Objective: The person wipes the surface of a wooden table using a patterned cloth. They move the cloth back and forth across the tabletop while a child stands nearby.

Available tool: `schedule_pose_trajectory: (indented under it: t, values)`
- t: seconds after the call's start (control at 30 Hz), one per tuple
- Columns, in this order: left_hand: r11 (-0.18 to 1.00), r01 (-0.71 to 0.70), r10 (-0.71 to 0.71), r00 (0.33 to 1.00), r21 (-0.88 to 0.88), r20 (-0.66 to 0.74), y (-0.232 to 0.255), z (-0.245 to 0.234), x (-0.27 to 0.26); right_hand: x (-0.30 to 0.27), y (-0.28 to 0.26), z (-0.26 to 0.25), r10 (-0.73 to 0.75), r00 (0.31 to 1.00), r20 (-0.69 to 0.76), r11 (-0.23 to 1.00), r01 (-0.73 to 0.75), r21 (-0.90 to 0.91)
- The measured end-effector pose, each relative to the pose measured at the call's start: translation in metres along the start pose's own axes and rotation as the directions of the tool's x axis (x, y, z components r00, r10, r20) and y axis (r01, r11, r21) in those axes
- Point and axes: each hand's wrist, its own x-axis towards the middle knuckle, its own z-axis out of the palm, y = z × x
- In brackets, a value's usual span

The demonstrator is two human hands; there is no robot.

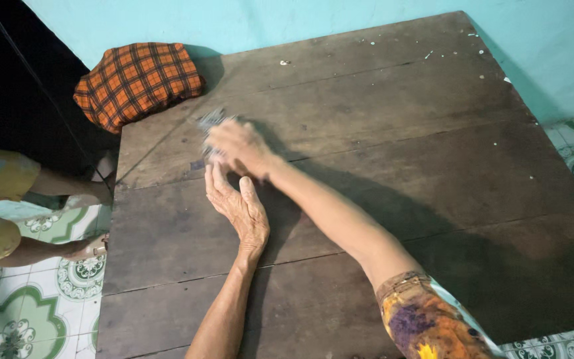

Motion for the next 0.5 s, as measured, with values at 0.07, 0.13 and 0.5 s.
schedule_pose_trajectory:
  t: [0.07,0.13,0.5]
  values:
    - [0.999,0.039,-0.041,0.998,0.024,0.052,0.003,-0.001,0.001,-0.007,0.027,-0.032,0.159,0.987,0.015,0.985,-0.158,-0.064]
    - [0.995,-0.01,-0.007,0.987,0.103,0.162,0.004,-0.005,0.001,-0.025,0.063,-0.073,0.439,0.887,0.142,0.891,-0.409,-0.196]
    - [0.797,-0.567,0.317,0.686,0.208,0.655,0.026,-0.009,-0.018,-0.263,0.174,-0.257,0.435,0.897,-0.079,0.712,-0.397,-0.58]
